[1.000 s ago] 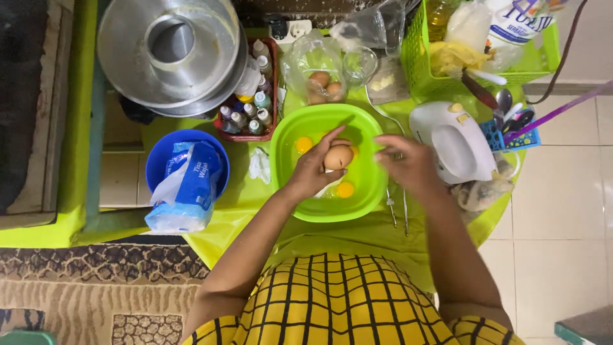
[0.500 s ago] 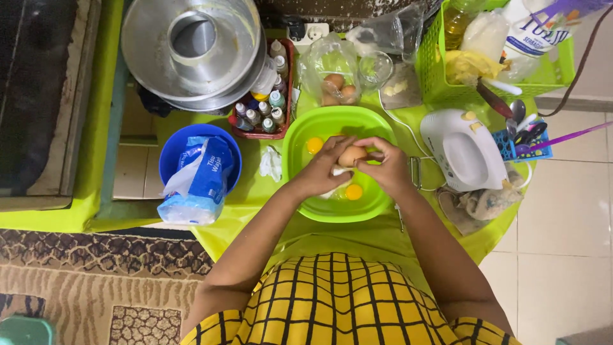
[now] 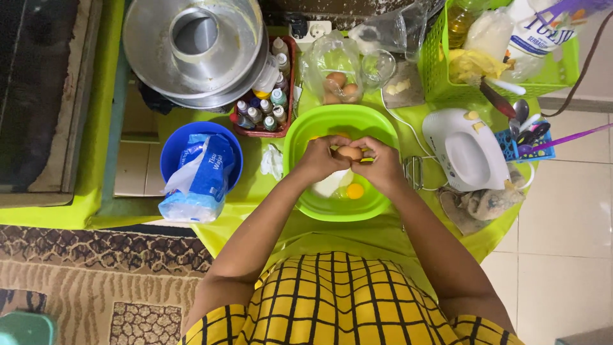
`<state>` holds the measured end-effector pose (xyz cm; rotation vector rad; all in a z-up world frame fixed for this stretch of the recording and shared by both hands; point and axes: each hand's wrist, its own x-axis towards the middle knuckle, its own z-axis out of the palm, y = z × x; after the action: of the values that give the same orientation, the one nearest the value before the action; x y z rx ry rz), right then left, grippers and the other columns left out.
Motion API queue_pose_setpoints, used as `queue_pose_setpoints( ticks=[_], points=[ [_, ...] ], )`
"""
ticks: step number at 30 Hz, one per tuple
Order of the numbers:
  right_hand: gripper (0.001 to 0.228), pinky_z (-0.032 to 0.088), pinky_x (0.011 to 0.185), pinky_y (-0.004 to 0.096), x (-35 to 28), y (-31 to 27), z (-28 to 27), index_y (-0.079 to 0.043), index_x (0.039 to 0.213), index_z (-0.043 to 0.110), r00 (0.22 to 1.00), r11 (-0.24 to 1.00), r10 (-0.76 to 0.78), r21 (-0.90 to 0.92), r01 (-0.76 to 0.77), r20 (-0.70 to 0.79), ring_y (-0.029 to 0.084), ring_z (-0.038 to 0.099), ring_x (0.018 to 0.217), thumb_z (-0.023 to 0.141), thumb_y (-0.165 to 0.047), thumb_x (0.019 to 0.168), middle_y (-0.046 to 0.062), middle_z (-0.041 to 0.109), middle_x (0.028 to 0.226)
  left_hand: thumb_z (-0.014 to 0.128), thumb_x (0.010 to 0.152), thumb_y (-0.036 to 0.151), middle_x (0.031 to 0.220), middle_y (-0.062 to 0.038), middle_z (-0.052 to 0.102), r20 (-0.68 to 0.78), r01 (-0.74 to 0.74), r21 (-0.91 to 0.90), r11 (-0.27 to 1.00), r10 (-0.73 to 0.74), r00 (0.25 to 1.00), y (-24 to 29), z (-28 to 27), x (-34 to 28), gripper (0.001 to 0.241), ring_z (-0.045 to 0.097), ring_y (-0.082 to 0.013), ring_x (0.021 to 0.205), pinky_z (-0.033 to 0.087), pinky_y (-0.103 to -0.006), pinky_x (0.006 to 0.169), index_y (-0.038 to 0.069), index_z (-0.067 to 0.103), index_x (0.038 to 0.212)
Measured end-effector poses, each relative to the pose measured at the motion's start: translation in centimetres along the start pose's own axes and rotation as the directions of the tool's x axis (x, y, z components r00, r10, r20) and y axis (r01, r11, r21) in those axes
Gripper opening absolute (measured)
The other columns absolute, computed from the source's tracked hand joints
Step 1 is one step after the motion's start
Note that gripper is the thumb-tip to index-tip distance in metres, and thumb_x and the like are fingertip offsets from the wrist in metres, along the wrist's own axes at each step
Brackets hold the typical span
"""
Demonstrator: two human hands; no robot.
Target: Breaking multiple eggs into a mixing bowl containing sugar.
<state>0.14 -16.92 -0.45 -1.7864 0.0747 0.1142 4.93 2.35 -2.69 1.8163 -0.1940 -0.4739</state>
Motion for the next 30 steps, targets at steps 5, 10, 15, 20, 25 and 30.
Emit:
queue_pose_setpoints(
  ticks=[5,10,15,20,25,30],
  points=[
    [0.041,0.066,0.073,0.041,0.2,-2.0,0.8,-0.001,0.115,0.073,0.995,0.986,-0.097,-0.142,0.091,-0.034,0.037,0.072,0.090,0.083,0.002,0.075,0.024,0.068,0.104,0.088,0.065,0.023,0.106,-0.015,0.076,-0.059,0.048,0.013,0.999,-0.047,0.997,0.3,0.4,0.7,0.050,0.075,-0.0264,0.085,0.059,-0.0379,0.067,0.008,0.077,0.112],
    [0.041,0.066,0.072,0.038,1.1,-0.1,0.4,-0.005,0.111,0.075,0.988,0.969,-0.154,-0.201,0.146,-0.023,0.033,0.070,0.088,0.077,0.010,0.073,0.020,0.069,0.098,0.082,0.067,0.019,0.105,-0.016,0.077,-0.107,0.043,0.072,0.997,-0.035,0.994,0.0,0.1,0.8,0.044,0.075,-0.0337,0.089,0.057,-0.0427,0.071,0.011,0.079,0.110],
    [0.048,0.065,0.081,0.041,1.5,-2.4,-0.9,-0.006,0.117,0.075,0.945,0.894,-0.297,-0.307,0.326,0.139,0.034,0.070,0.089,0.071,0.008,0.071,0.019,0.069,0.095,0.078,0.068,0.009,0.104,-0.019,0.075,-0.004,-0.139,0.242,0.960,0.144,0.990,2.9,-2.1,-0.7,0.049,0.073,-0.0423,0.097,0.059,-0.0491,0.081,0.014,0.078,0.117],
    [0.057,0.062,0.080,0.048,0.7,-7.8,-2.8,-0.013,0.130,0.067,0.785,0.560,-0.551,-0.573,0.599,0.282,0.034,0.071,0.101,0.069,0.003,0.075,0.012,0.071,0.112,0.068,0.077,-0.002,0.118,-0.022,0.072,0.156,-0.400,0.413,0.818,0.369,0.916,9.6,-4.7,-3.4,0.062,0.064,-0.0460,0.116,0.054,-0.0539,0.096,0.008,0.058,0.138],
    [0.044,0.060,0.091,0.045,-1.0,-15.7,-4.3,-0.002,0.128,0.069,0.485,0.157,-0.758,-0.599,0.785,0.437,0.035,0.069,0.113,0.057,0.009,0.087,0.015,0.072,0.119,0.058,0.091,0.000,0.118,-0.011,0.074,0.222,-0.656,0.623,0.426,0.707,0.671,14.4,-6.5,-5.3,0.061,0.062,-0.0343,0.124,0.054,-0.0439,0.104,0.016,0.049,0.149],
    [0.032,0.065,0.083,0.052,-3.0,-20.4,-5.6,0.002,0.118,0.075,0.256,0.002,-0.888,-0.554,0.833,0.382,0.049,0.069,0.111,0.063,0.017,0.092,0.023,0.073,0.118,0.054,0.107,0.005,0.122,-0.002,0.076,0.250,-0.656,0.754,0.040,0.905,0.343,20.6,-7.7,-7.9,0.040,0.063,-0.0281,0.125,0.058,-0.0403,0.104,0.018,0.058,0.144]
  ],
)
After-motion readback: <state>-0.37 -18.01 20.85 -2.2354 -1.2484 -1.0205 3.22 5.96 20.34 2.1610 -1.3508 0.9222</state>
